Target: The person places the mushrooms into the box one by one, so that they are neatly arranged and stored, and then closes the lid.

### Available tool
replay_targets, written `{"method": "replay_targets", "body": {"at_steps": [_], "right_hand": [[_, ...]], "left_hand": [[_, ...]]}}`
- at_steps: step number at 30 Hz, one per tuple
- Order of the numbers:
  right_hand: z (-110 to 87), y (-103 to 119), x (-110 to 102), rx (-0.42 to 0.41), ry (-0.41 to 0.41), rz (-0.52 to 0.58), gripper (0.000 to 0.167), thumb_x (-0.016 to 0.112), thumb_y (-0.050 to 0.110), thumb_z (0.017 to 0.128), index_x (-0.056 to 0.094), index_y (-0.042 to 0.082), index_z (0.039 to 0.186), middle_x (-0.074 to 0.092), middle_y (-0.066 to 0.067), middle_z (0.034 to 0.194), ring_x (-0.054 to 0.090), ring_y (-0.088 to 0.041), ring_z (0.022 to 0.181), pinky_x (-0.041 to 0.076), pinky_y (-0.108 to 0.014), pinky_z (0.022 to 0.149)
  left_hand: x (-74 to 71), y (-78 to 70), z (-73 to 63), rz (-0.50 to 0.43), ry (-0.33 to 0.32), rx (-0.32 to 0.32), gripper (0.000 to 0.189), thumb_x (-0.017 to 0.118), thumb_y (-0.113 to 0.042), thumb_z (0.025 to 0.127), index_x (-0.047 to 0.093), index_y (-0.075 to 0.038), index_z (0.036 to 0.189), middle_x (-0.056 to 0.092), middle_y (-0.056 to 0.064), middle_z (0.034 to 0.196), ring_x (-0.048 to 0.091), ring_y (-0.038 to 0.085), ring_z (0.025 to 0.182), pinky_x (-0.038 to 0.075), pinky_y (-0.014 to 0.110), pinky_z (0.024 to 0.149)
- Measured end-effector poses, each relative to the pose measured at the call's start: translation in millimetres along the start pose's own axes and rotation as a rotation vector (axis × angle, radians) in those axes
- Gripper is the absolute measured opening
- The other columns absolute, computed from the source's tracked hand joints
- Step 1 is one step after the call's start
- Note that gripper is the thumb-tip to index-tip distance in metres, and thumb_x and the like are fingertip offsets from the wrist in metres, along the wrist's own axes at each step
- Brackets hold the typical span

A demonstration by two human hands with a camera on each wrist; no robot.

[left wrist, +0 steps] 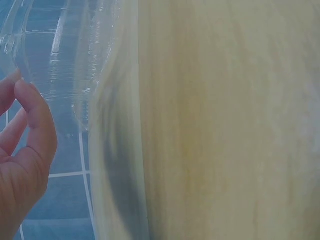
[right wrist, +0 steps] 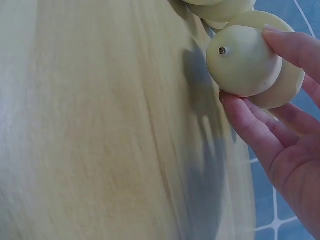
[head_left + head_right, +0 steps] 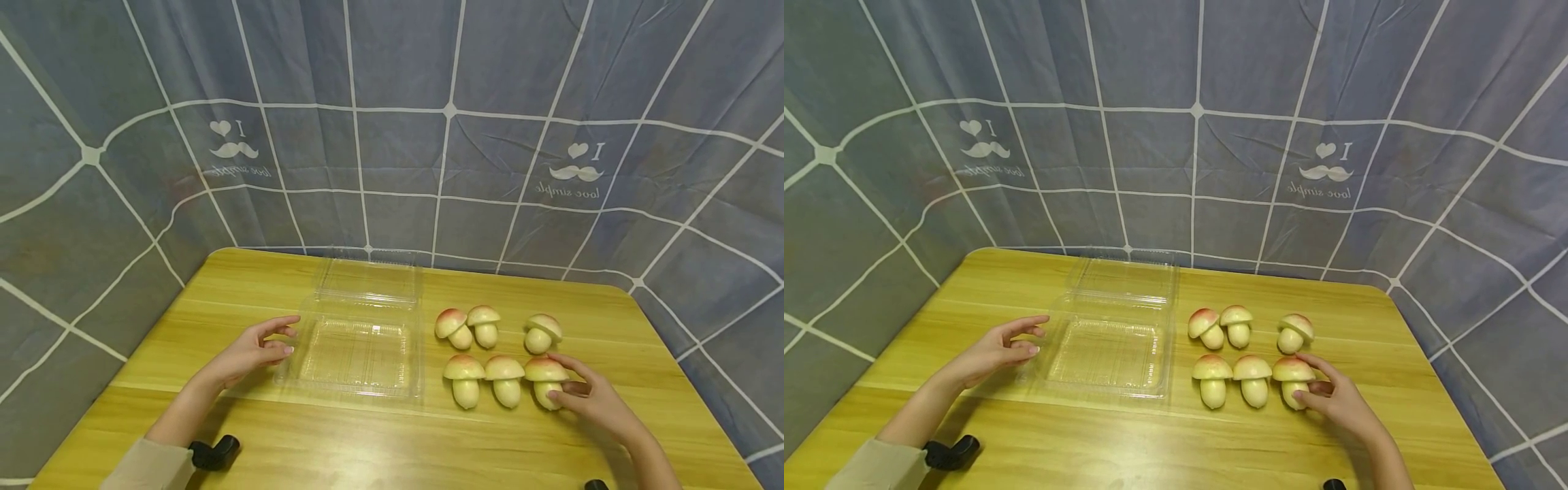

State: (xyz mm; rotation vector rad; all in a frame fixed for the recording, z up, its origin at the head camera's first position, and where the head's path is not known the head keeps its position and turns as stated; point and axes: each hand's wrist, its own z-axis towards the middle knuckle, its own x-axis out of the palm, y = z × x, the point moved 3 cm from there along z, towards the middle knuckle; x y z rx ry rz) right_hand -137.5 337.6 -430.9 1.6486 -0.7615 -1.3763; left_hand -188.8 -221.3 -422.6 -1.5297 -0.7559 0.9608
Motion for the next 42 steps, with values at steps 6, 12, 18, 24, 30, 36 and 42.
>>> {"method": "replay_targets", "body": {"at_steps": [6,12,18,24,30,36,42], "right_hand": [[-1.9,4.9,-2.2,-0.007,0.002,0.003,0.062,0.064,0.007,0.088,0.035,0.004,0.142,0.04,0.028,0.121,0.059,-0.005,0.093,0.053,-0.032,0.067],[-2.6,11.5,-4.5,-0.037,0.002,0.016,0.061,0.063,0.004,0.087,0.035,0.003,0.141,0.044,0.026,0.12,0.059,-0.006,0.091,0.053,-0.033,0.065],[-3.2,20.0,-8.3,-0.024,0.01,0.0,0.062,0.063,0.006,0.088,0.033,0.004,0.143,0.042,0.027,0.12,0.058,-0.004,0.093,0.052,-0.032,0.068],[-2.2,27.9,-12.1,-0.054,0.004,-0.025,0.063,0.064,0.007,0.088,0.033,0.005,0.143,0.042,0.027,0.122,0.058,-0.005,0.093,0.052,-0.031,0.07],[-0.1,34.3,-12.7,-0.071,0.02,-0.019,0.062,0.063,0.007,0.088,0.033,0.006,0.143,0.041,0.025,0.124,0.058,-0.005,0.094,0.052,-0.032,0.07],[2.7,38.4,-12.4,-0.063,0.017,-0.033,0.062,0.063,0.008,0.088,0.034,0.006,0.143,0.038,0.026,0.123,0.058,-0.004,0.094,0.052,-0.032,0.069],[7.1,41.8,-11.5,-0.086,0.013,-0.053,0.061,0.065,0.009,0.088,0.035,0.004,0.141,0.04,0.025,0.123,0.058,-0.004,0.094,0.052,-0.029,0.07]], "left_hand": [[-0.5,-0.1,0.0,0.001,0.002,0.004,0.063,0.058,-0.006,0.092,0.023,0.011,0.142,0.031,0.035,0.127,0.057,0.022,0.099,0.051,0.027,0.077],[-0.8,-0.9,-0.4,0.003,0.005,0.0,0.064,0.058,-0.006,0.092,0.022,0.011,0.142,0.031,0.034,0.126,0.057,0.023,0.099,0.05,0.027,0.077],[-0.7,-1.2,-0.5,0.004,0.001,-0.003,0.064,0.058,-0.005,0.091,0.022,0.011,0.142,0.031,0.034,0.126,0.056,0.025,0.098,0.05,0.026,0.076],[-0.1,-1.1,-0.3,0.003,-0.001,-0.012,0.065,0.059,-0.006,0.091,0.023,0.01,0.142,0.032,0.034,0.126,0.056,0.025,0.097,0.05,0.027,0.076],[0.0,-1.5,-0.2,-0.001,-0.001,-0.014,0.067,0.059,-0.006,0.091,0.021,0.011,0.142,0.032,0.033,0.124,0.057,0.025,0.097,0.051,0.026,0.075],[-0.2,-1.2,-0.2,-0.003,-0.002,-0.016,0.067,0.059,-0.006,0.091,0.02,0.011,0.143,0.032,0.033,0.124,0.057,0.024,0.097,0.051,0.026,0.075],[0.1,-1.4,-0.5,0.006,-0.009,-0.02,0.068,0.06,-0.006,0.09,0.02,0.011,0.143,0.032,0.033,0.124,0.058,0.023,0.095,0.051,0.026,0.074]]}}
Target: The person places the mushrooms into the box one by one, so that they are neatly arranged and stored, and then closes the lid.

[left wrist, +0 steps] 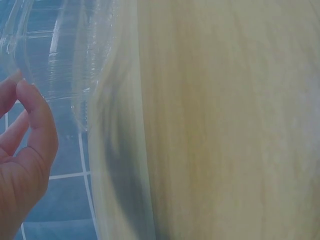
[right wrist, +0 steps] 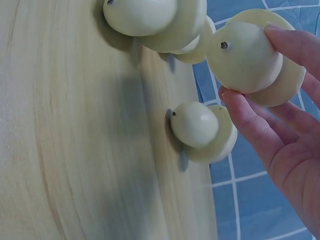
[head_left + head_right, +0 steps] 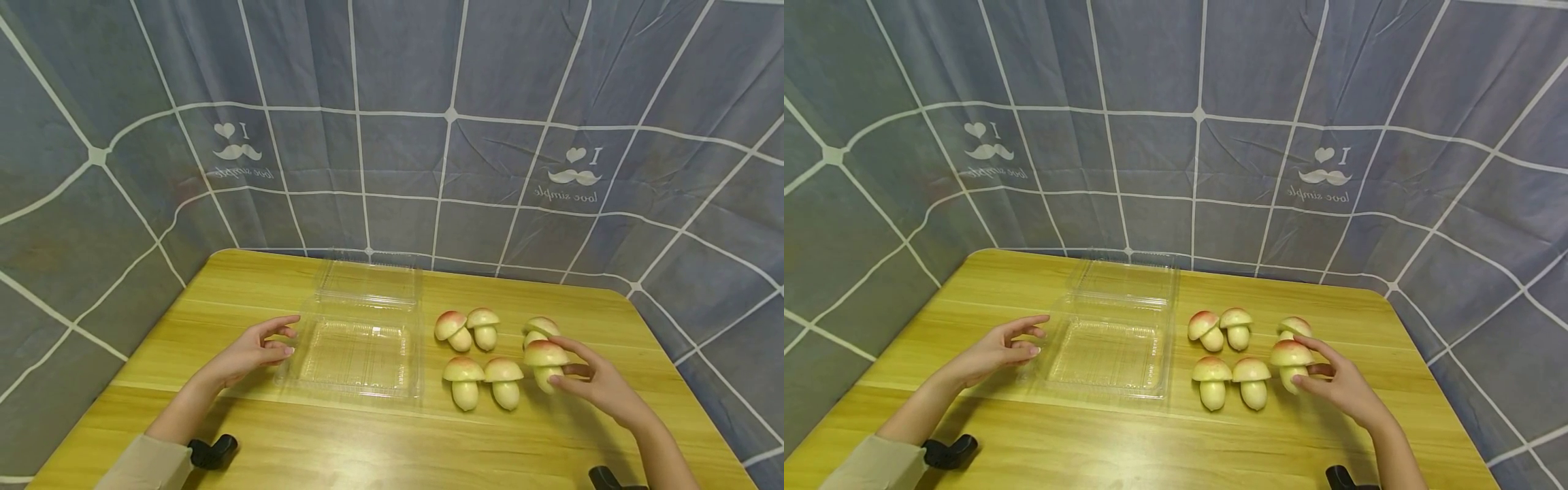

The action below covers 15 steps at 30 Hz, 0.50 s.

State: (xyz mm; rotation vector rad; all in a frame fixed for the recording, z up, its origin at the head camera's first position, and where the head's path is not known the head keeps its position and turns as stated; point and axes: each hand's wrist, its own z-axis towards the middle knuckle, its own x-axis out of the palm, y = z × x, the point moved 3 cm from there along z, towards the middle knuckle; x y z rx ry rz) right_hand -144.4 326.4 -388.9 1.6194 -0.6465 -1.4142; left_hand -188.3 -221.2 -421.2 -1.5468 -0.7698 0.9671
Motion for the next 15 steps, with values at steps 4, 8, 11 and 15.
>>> {"method": "replay_targets", "body": {"at_steps": [4,8,11,15], "right_hand": [[3.1,1.9,0.8,0.001,0.009,0.001,0.061,0.065,0.01,0.088,0.036,0.006,0.141,0.039,0.024,0.124,0.058,-0.004,0.095,0.052,-0.03,0.071],[6.8,4.5,2.4,0.001,0.027,-0.002,0.062,0.066,0.013,0.088,0.036,0.007,0.142,0.037,0.021,0.127,0.057,-0.005,0.096,0.052,-0.033,0.071],[10.6,6.5,3.3,-0.005,0.031,-0.005,0.062,0.066,0.014,0.088,0.037,0.007,0.142,0.037,0.018,0.128,0.057,-0.006,0.096,0.052,-0.034,0.071],[16.6,9.1,5.5,-0.022,0.039,0.009,0.061,0.066,0.013,0.088,0.037,0.009,0.142,0.037,0.015,0.131,0.057,-0.007,0.097,0.052,-0.033,0.072]], "left_hand": [[0.3,-0.6,-0.2,0.001,0.001,-0.001,0.068,0.059,-0.006,0.09,0.02,0.01,0.143,0.032,0.033,0.124,0.058,0.022,0.094,0.051,0.026,0.074],[0.4,-1.7,-0.5,-0.001,0.008,-0.004,0.068,0.059,-0.006,0.091,0.02,0.01,0.143,0.032,0.033,0.124,0.057,0.023,0.093,0.05,0.027,0.075],[0.3,-2.7,-0.6,-0.001,0.011,-0.006,0.068,0.059,-0.007,0.091,0.02,0.011,0.143,0.031,0.032,0.123,0.056,0.023,0.093,0.051,0.027,0.075],[0.6,-3.6,-0.1,0.0,0.01,-0.008,0.067,0.059,-0.006,0.091,0.02,0.01,0.143,0.031,0.032,0.124,0.056,0.023,0.094,0.051,0.027,0.075]]}}
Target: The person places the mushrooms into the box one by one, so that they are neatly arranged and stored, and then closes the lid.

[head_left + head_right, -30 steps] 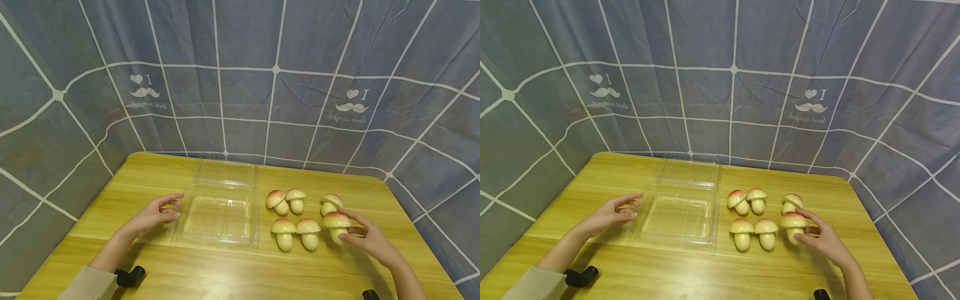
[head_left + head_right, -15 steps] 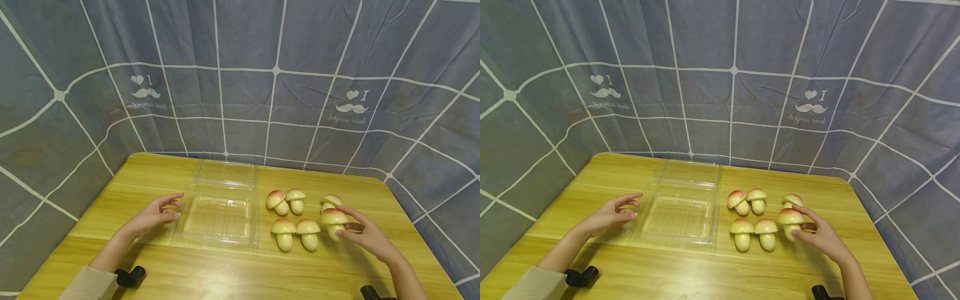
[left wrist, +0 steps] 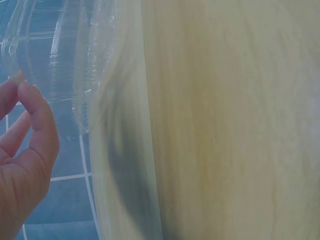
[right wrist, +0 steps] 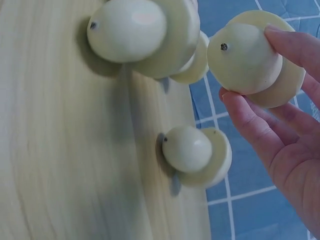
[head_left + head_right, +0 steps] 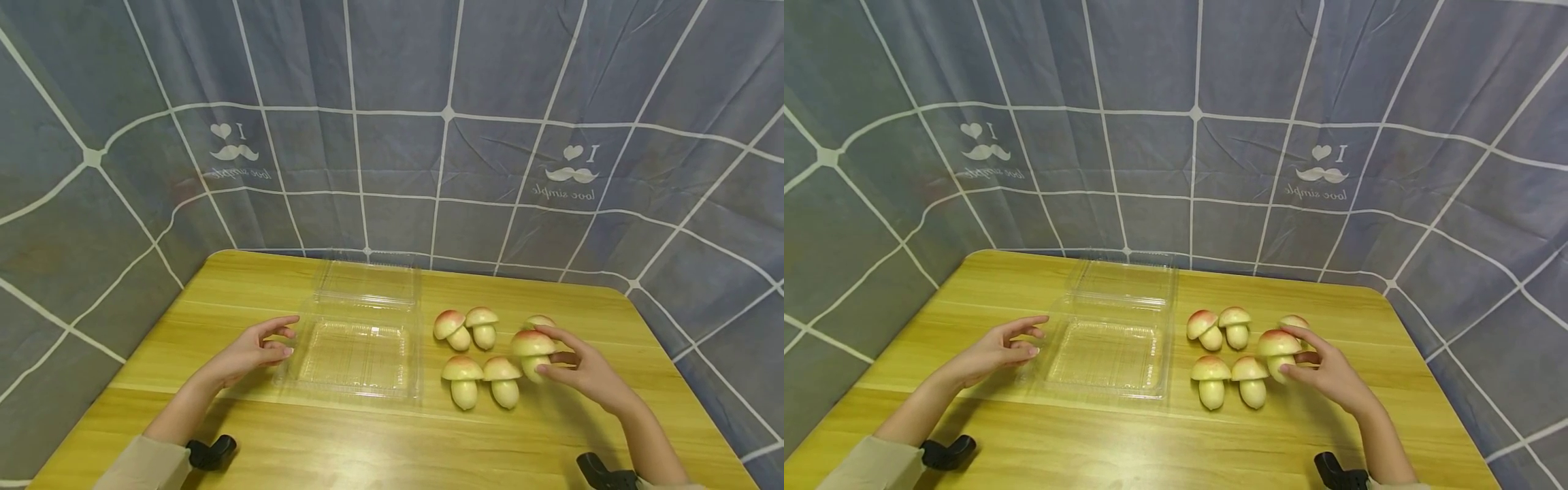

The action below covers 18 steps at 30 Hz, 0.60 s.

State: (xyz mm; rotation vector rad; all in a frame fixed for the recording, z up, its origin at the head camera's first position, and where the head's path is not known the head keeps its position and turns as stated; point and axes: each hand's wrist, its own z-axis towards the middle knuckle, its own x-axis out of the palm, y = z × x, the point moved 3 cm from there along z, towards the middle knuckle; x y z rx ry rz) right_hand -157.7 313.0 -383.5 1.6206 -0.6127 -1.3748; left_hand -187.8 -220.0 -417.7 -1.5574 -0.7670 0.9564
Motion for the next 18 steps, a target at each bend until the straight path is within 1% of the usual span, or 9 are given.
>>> {"method": "replay_targets", "body": {"at_steps": [5,7,11,13,15,18], "right_hand": [[8.5,4.8,4.8,-0.041,0.016,0.044,0.061,0.066,0.01,0.087,0.038,0.007,0.14,0.035,0.004,0.137,0.059,-0.01,0.095,0.053,-0.035,0.072],[11.9,6.5,7.1,-0.056,0.021,0.049,0.06,0.066,0.009,0.086,0.039,0.006,0.14,0.035,0.001,0.137,0.059,-0.012,0.094,0.054,-0.035,0.071],[19.1,9.9,12.8,-0.099,0.042,0.04,0.06,0.066,0.008,0.086,0.04,0.006,0.14,0.037,0.0,0.133,0.059,-0.017,0.094,0.054,-0.035,0.07],[22.7,11.2,15.5,-0.108,0.048,0.04,0.06,0.067,0.008,0.086,0.04,0.007,0.14,0.037,-0.002,0.13,0.059,-0.02,0.094,0.053,-0.035,0.071],[25.7,13.0,18.2,-0.114,0.05,0.045,0.06,0.067,0.008,0.086,0.04,0.006,0.139,0.036,-0.006,0.129,0.058,-0.021,0.094,0.053,-0.034,0.072],[30.4,16.1,21.6,-0.112,0.047,0.039,0.061,0.067,0.008,0.086,0.039,0.004,0.14,0.033,-0.013,0.127,0.058,-0.018,0.095,0.052,-0.032,0.072]], "left_hand": [[0.8,-0.4,0.5,-0.004,0.003,-0.001,0.067,0.059,-0.006,0.091,0.02,0.01,0.143,0.031,0.032,0.124,0.056,0.024,0.095,0.05,0.027,0.075],[1.1,0.0,0.6,-0.005,0.004,-0.001,0.067,0.059,-0.007,0.091,0.02,0.009,0.143,0.03,0.033,0.125,0.056,0.024,0.095,0.05,0.027,0.076],[0.7,1.4,-0.2,-0.006,0.001,0.0,0.067,0.059,-0.006,0.091,0.02,0.009,0.143,0.03,0.033,0.126,0.056,0.024,0.096,0.05,0.028,0.076],[0.3,1.9,-0.6,-0.006,-0.002,0.0,0.067,0.059,-0.006,0.091,0.021,0.01,0.143,0.031,0.033,0.126,0.056,0.024,0.096,0.05,0.028,0.076],[0.1,2.0,-0.6,-0.008,-0.006,-0.001,0.066,0.059,-0.006,0.091,0.021,0.009,0.143,0.031,0.033,0.126,0.056,0.024,0.095,0.05,0.028,0.076],[0.1,1.5,-0.2,-0.015,-0.009,-0.006,0.066,0.059,-0.006,0.091,0.022,0.01,0.143,0.031,0.033,0.126,0.056,0.023,0.095,0.05,0.028,0.075]]}}
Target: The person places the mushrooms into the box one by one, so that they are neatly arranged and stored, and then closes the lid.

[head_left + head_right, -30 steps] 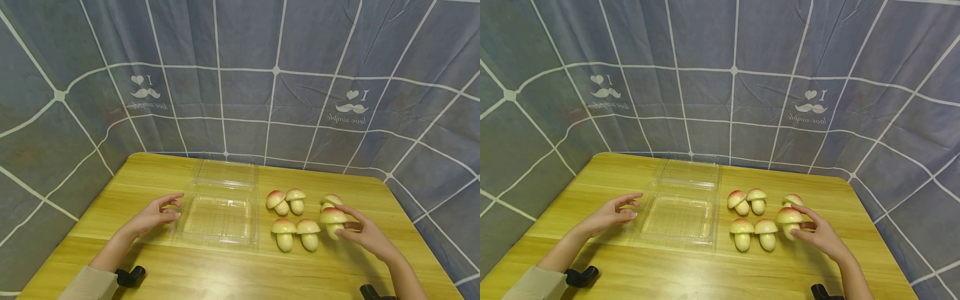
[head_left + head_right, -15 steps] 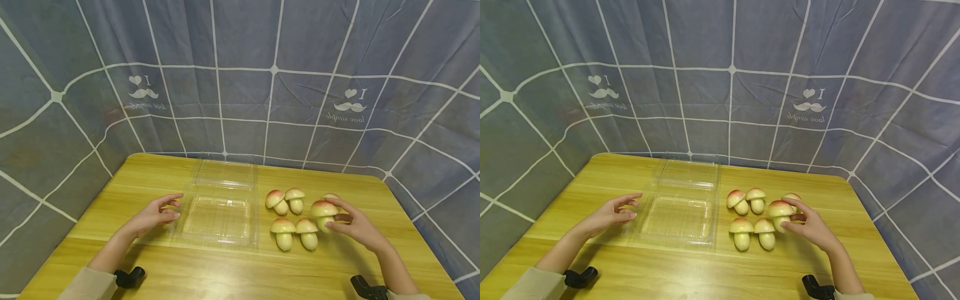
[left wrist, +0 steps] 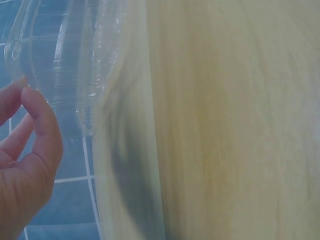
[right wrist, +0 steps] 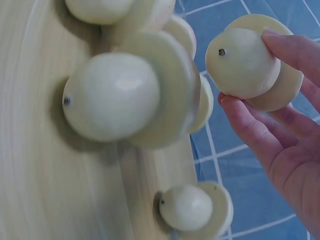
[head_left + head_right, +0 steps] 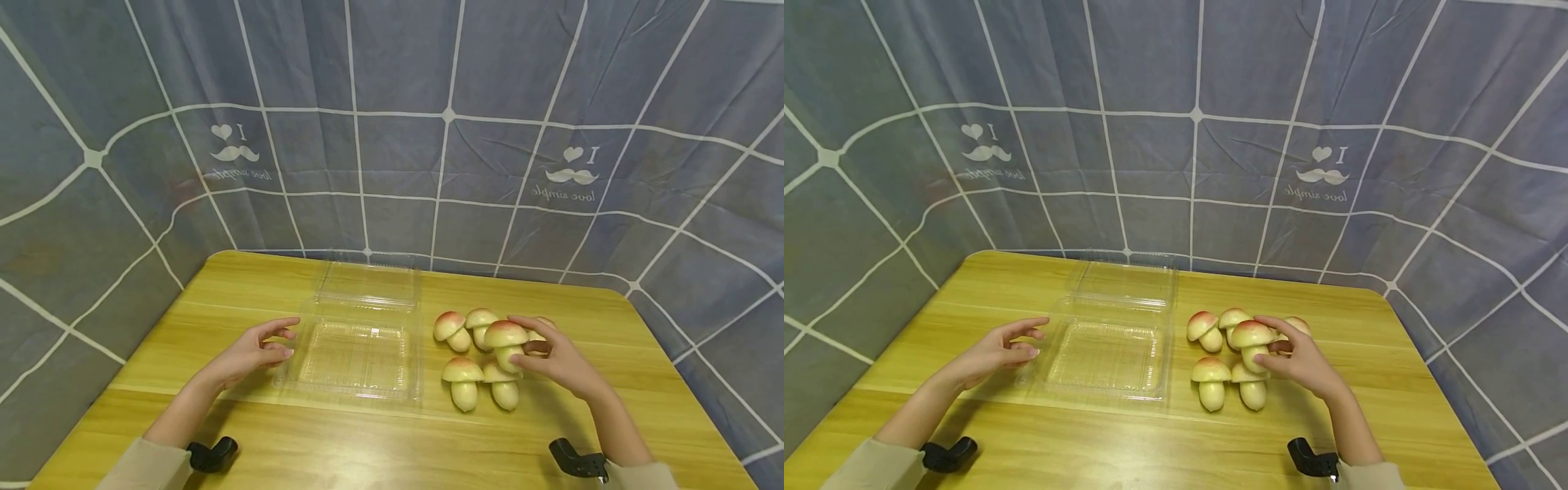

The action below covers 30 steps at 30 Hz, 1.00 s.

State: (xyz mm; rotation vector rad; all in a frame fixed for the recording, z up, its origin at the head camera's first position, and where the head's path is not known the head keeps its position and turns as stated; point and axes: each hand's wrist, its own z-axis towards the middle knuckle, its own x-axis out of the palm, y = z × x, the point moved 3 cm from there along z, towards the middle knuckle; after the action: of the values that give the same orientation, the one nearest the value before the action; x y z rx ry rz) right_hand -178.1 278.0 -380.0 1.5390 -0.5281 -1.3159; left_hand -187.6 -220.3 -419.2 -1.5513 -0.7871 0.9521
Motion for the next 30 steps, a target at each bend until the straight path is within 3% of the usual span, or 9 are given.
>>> {"method": "replay_targets", "body": {"at_steps": [6,15,23,30], "right_hand": [[11.6,5.7,10.8,0.004,0.025,0.037,0.064,0.068,0.008,0.085,0.038,0.002,0.14,0.035,-0.02,0.13,0.059,-0.014,0.096,0.053,-0.032,0.07],[29.4,13.1,26.2,0.008,0.035,0.071,0.064,0.071,0.011,0.083,0.041,0.01,0.14,0.04,-0.015,0.138,0.058,-0.02,0.099,0.053,-0.033,0.073],[47.7,20.1,44.6,0.004,0.047,0.084,0.063,0.071,0.011,0.083,0.043,0.009,0.139,0.044,-0.017,0.134,0.056,-0.028,0.097,0.052,-0.031,0.071],[66.6,30.2,66.8,-0.016,0.081,0.087,0.065,0.072,0.01,0.082,0.041,0.006,0.139,0.047,-0.018,0.132,0.06,-0.023,0.088,0.052,-0.03,0.066]], "left_hand": [[1.0,-0.2,-0.7,-0.004,-0.002,-0.022,0.067,0.06,-0.007,0.09,0.021,0.01,0.143,0.031,0.033,0.126,0.056,0.024,0.096,0.05,0.029,0.077],[-0.2,0.7,1.0,-0.018,0.002,-0.038,0.066,0.059,-0.006,0.091,0.022,0.007,0.144,0.03,0.033,0.128,0.053,0.028,0.1,0.049,0.03,0.078],[-0.5,1.0,0.9,-0.04,0.009,-0.051,0.066,0.058,-0.008,0.092,0.022,0.005,0.145,0.029,0.032,0.129,0.053,0.025,0.098,0.049,0.029,0.077],[0.0,-0.2,0.1,-0.026,0.008,-0.049,0.065,0.058,-0.009,0.092,0.022,0.005,0.145,0.03,0.032,0.129,0.05,0.028,0.103,0.048,0.029,0.076]]}}
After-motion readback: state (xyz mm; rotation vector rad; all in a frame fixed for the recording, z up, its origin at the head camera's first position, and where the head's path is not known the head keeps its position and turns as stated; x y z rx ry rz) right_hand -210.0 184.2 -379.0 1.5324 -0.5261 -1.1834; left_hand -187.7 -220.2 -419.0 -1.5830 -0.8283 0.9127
